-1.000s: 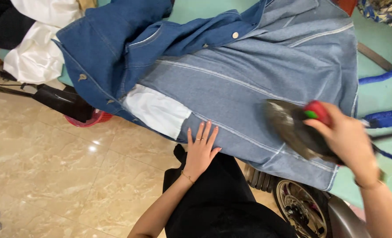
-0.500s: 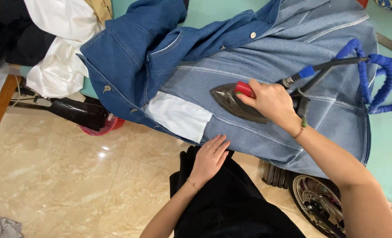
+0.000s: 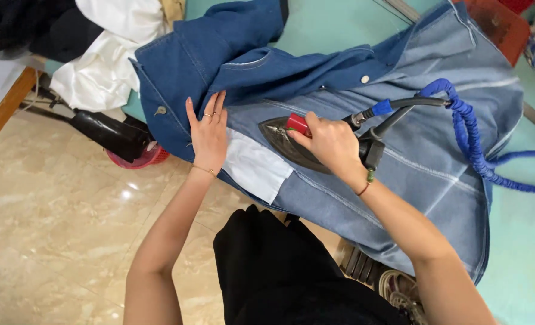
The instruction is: Ironing the seams and body of a denim garment on an ironing table using a professional steam iron.
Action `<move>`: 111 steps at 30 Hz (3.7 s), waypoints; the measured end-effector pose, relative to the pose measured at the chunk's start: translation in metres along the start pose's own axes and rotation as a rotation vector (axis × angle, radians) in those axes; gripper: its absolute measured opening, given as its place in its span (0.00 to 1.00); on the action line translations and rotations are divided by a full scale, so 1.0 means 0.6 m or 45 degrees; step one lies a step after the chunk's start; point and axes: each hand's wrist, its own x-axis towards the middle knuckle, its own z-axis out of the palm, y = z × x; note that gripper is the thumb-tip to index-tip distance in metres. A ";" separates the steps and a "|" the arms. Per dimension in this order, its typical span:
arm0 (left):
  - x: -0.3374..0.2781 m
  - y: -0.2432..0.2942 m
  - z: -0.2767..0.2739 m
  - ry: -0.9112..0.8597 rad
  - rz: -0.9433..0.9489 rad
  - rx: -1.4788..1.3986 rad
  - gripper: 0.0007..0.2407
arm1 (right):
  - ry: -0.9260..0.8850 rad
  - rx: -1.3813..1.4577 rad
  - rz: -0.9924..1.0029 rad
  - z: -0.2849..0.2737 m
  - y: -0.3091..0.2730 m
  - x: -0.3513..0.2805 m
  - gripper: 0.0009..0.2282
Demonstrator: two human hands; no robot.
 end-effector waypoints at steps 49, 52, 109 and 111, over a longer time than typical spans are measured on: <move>-0.222 0.175 -0.027 0.208 0.081 -1.089 0.18 | -0.091 -0.015 0.041 -0.035 0.080 -0.052 0.22; -0.235 0.177 -0.011 0.227 0.078 -1.041 0.18 | -0.089 0.031 0.000 -0.007 0.061 -0.016 0.23; -0.344 0.247 0.041 0.461 -0.826 -1.839 0.23 | -0.055 0.041 0.154 -0.043 -0.016 -0.148 0.24; -0.315 0.212 0.047 0.417 -1.143 -1.976 0.28 | -0.074 0.086 0.100 -0.046 -0.016 -0.146 0.24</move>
